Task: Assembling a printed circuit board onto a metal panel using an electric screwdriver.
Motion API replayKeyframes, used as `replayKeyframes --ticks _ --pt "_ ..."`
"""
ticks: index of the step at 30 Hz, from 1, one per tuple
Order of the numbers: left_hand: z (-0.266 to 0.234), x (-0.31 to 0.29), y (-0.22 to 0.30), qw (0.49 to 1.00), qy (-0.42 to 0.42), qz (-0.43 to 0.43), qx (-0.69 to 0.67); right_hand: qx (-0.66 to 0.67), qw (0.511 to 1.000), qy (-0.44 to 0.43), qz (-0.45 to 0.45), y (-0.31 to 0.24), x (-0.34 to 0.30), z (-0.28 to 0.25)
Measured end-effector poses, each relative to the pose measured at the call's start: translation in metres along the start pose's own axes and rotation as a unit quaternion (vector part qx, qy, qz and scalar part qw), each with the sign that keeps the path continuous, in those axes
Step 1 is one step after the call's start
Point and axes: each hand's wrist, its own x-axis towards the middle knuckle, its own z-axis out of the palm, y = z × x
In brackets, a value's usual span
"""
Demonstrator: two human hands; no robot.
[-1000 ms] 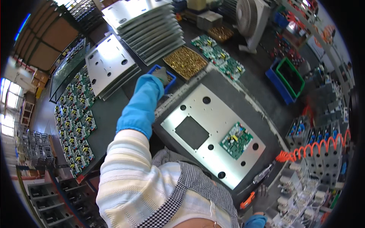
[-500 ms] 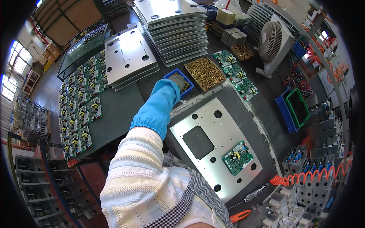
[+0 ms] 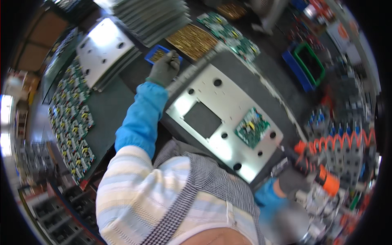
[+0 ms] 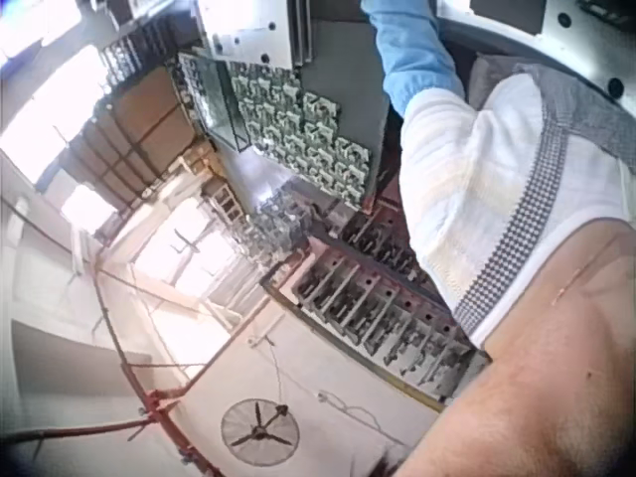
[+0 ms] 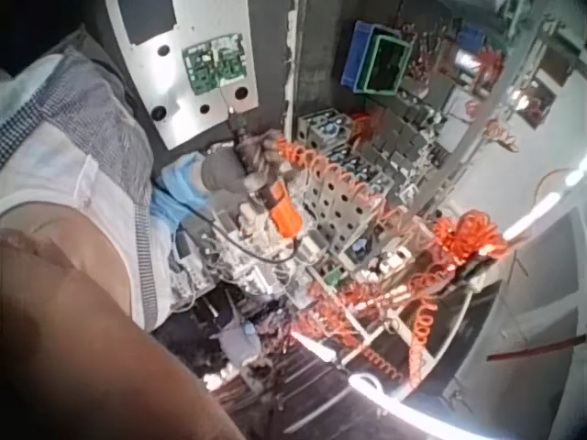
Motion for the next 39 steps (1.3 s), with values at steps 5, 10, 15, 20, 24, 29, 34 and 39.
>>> replayKeyframes --ticks 5,10,15,20,24,29,34,39 --pt "0.026 -0.099 -0.126 0.964 -0.08 -0.251 0.039 0.107 0.989 -0.081 0.057 0.024 -0.009 0.041" --pt "0.036 -0.15 -0.215 0.902 -0.088 -0.412 0.09 0.09 0.989 -0.1 0.055 0.027 -0.034 0.045" --pt "0.034 -0.166 -0.227 0.872 -0.153 -0.391 0.25 0.051 0.991 -0.112 0.051 0.025 -0.049 0.025" --pt "0.038 -0.175 -0.231 0.862 -0.159 -0.357 0.323 0.032 0.994 -0.08 0.06 0.016 -0.055 0.03" --pt "0.036 -0.177 -0.228 0.865 -0.147 -0.343 0.337 0.039 0.994 -0.072 0.074 0.023 -0.06 0.026" --pt "0.031 -0.175 -0.231 0.867 -0.107 -0.336 0.352 0.022 0.994 -0.071 0.084 0.023 -0.066 0.031" --pt "0.031 -0.172 -0.23 0.846 -0.096 -0.327 0.41 0.023 0.993 -0.075 0.091 0.024 -0.067 0.028" --pt "0.044 -0.173 -0.232 0.825 -0.114 -0.292 0.471 0.02 0.986 0.03 0.163 0.041 -0.06 0.025"
